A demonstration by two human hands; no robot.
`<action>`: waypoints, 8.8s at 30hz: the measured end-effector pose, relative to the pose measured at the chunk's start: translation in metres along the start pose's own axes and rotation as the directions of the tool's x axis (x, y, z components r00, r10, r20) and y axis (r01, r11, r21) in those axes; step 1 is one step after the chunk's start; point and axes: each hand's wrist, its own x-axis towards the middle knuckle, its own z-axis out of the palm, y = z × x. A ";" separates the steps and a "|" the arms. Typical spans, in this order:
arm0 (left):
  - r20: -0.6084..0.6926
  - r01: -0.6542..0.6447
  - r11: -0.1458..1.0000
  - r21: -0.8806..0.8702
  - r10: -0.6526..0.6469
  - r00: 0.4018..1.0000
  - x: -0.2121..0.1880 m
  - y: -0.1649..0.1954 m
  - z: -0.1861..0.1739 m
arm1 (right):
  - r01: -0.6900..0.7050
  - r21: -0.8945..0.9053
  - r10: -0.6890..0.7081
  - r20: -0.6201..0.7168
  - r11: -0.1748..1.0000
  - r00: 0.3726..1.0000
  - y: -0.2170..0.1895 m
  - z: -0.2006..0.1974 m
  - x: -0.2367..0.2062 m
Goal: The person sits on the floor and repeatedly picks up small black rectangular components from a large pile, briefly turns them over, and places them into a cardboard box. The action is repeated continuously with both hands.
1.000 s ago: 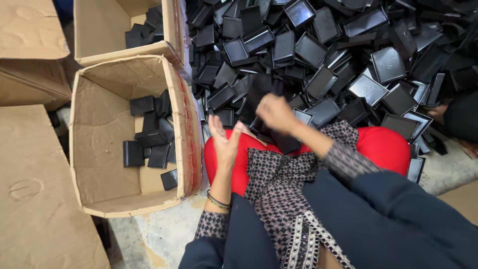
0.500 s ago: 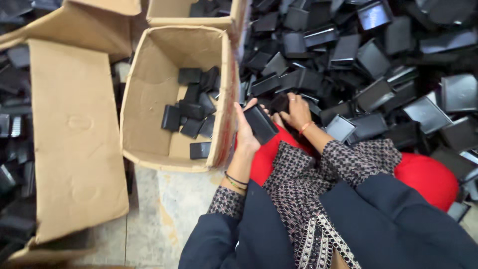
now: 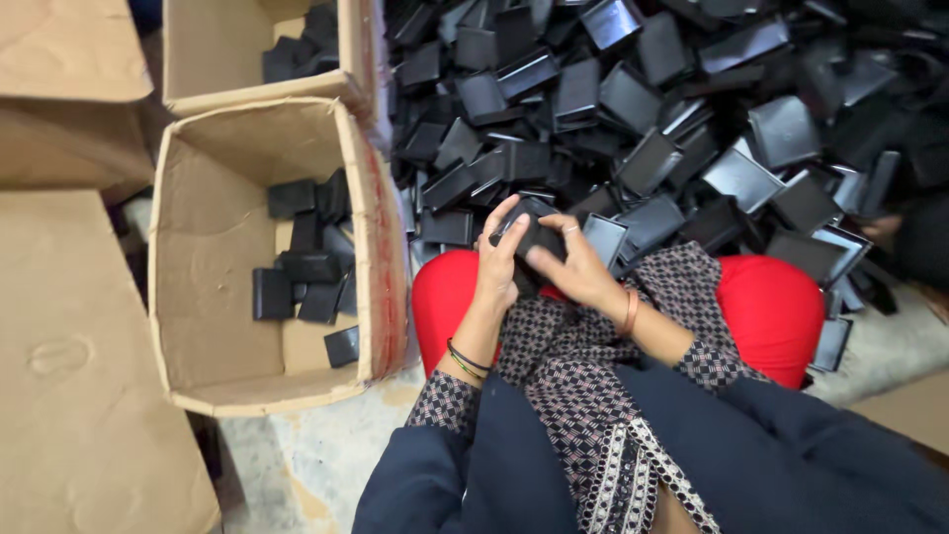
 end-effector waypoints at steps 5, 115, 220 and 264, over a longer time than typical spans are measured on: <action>-0.062 -0.131 0.989 -0.062 0.128 0.990 0.001 -0.006 0.018 | 0.118 -0.140 -0.120 -0.010 0.983 0.993 -0.025 -0.017 -0.005; -0.252 0.191 0.973 -0.130 -0.219 0.943 0.030 -0.020 0.029 | -0.122 0.133 0.104 0.138 0.983 0.985 0.064 -0.022 -0.012; 0.073 0.091 0.991 -0.093 -0.084 0.994 -0.005 -0.018 0.024 | -0.271 0.423 0.270 0.063 0.865 0.961 -0.014 -0.023 -0.024; 0.064 -0.178 0.984 0.009 0.178 0.982 -0.035 -0.008 0.034 | 0.113 -0.279 -0.122 -0.014 0.953 0.992 0.029 -0.073 -0.005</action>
